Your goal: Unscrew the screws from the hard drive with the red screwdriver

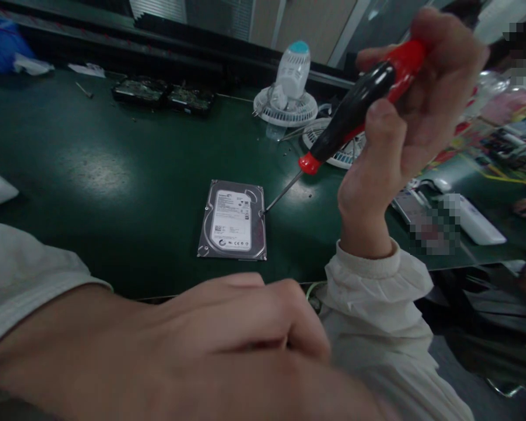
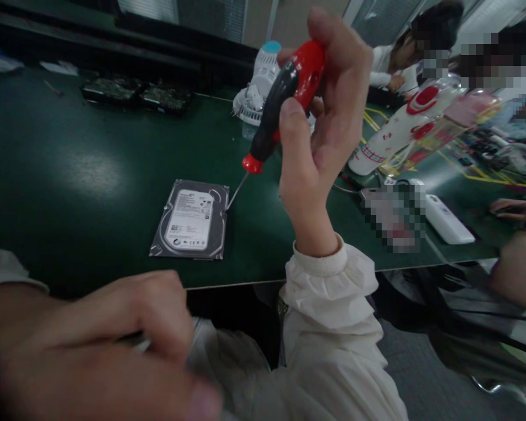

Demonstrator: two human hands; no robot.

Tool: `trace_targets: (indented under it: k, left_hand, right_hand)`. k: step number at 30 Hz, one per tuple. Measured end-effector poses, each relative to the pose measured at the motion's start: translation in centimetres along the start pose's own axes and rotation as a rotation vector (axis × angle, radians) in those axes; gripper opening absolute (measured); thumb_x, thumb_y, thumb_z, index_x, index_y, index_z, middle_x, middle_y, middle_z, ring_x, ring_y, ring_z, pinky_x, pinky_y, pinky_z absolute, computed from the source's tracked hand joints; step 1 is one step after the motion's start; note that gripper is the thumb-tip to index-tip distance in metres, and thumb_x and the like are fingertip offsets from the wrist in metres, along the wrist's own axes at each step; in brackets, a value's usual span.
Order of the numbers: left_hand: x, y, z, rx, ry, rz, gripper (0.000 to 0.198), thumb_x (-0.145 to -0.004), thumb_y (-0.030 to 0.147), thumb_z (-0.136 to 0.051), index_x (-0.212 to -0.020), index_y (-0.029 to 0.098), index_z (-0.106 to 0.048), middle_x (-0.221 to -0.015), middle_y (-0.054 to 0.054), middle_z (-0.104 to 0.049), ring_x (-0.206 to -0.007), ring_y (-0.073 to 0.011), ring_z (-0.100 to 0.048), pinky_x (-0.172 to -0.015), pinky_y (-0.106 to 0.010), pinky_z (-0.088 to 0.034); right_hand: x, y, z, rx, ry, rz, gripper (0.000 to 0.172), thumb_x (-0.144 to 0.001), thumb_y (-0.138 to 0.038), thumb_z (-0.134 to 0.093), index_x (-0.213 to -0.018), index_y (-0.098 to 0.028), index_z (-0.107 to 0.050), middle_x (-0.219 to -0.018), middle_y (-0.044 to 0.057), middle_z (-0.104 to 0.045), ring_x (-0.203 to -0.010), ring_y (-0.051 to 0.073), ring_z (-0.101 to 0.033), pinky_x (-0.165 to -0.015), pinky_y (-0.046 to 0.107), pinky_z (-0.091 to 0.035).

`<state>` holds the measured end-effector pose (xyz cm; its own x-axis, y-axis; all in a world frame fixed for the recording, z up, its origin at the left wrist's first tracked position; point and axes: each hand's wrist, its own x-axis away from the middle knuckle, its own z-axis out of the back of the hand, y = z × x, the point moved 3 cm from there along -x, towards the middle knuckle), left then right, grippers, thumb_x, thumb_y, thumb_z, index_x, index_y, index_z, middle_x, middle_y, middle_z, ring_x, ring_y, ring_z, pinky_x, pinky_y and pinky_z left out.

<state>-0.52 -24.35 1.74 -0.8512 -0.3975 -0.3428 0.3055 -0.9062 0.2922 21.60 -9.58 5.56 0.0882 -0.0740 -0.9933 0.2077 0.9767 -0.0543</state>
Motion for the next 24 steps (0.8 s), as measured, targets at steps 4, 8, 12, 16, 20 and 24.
trace_targets:
  k: [4, 8, 12, 16, 20, 24]
  left_hand:
    - [-1.8, 1.1, -0.6, 0.042, 0.004, -0.117, 0.032, -0.098, 0.015, -0.046, -0.113, 0.019, -0.074, -0.091, -0.003, -0.072, -0.078, -0.0155, -0.064, -0.072, -0.031, -0.053]
    - [-2.0, -0.2, -2.4, -0.187, -0.062, -0.189, 0.022, -0.095, 0.022, -0.055, -0.100, 0.016, -0.076, -0.078, -0.002, -0.069, -0.062, -0.0165, -0.057, -0.056, -0.035, -0.045]
    - [-2.1, -1.3, -3.5, -0.395, -0.073, -0.167, 0.019, -0.093, 0.029, -0.063, -0.094, 0.016, -0.075, -0.077, -0.004, -0.068, -0.067, -0.0198, -0.059, -0.057, -0.036, -0.042]
    - [-2.6, -2.2, -3.7, -0.555, -0.053, -0.073, 0.024, -0.093, 0.030, -0.065, -0.103, 0.011, -0.076, -0.082, -0.008, -0.071, -0.074, -0.0237, -0.063, -0.058, -0.037, -0.043]
    - [-2.8, -3.0, -3.7, -0.645, -0.068, 0.026, 0.040, -0.094, 0.033, -0.064, -0.121, 0.004, -0.071, -0.085, -0.012, -0.073, -0.074, -0.0253, -0.067, -0.058, -0.036, -0.045]
    - [-3.0, -3.5, -3.7, -0.677, -0.104, 0.071, 0.044, -0.096, 0.035, -0.062, -0.125, 0.003, -0.069, -0.081, -0.011, -0.071, -0.073, -0.0259, -0.068, -0.056, -0.035, -0.044]
  right_hand:
    - [-0.1, -0.9, -0.1, 0.123, 0.011, 0.008, 0.043, -0.088, -0.039, -0.065, -0.129, -0.027, -0.063, -0.128, 0.000, -0.066, -0.121, 0.015, -0.061, -0.108, 0.033, -0.050]
    - [0.1, -0.4, 0.0, 0.097, -0.025, -0.056, 0.044, -0.090, -0.040, -0.058, -0.134, -0.034, -0.060, -0.138, -0.003, -0.063, -0.120, 0.017, -0.064, -0.098, 0.034, -0.055]
    - [0.5, 0.4, 0.2, 0.122, -0.036, -0.055, 0.050, -0.093, -0.050, -0.047, -0.139, -0.031, -0.056, -0.142, 0.003, -0.060, -0.111, 0.018, -0.066, -0.087, 0.033, -0.057]
    - [0.4, -0.1, 0.4, 0.216, -0.018, -0.100, 0.047, -0.090, -0.043, -0.061, -0.135, -0.029, -0.058, -0.136, 0.003, -0.062, -0.115, 0.016, -0.064, -0.087, 0.029, -0.055]
    - [0.4, -0.3, 0.3, 0.178, -0.034, -0.166, 0.043, -0.092, -0.043, -0.058, -0.135, -0.037, -0.059, -0.141, -0.001, -0.061, -0.110, 0.016, -0.065, -0.088, 0.032, -0.056]
    - [0.5, 0.1, 0.3, 0.102, -0.026, -0.109, 0.046, -0.094, -0.049, -0.049, -0.137, -0.037, -0.058, -0.143, -0.001, -0.059, -0.108, 0.018, -0.066, -0.090, 0.035, -0.057]
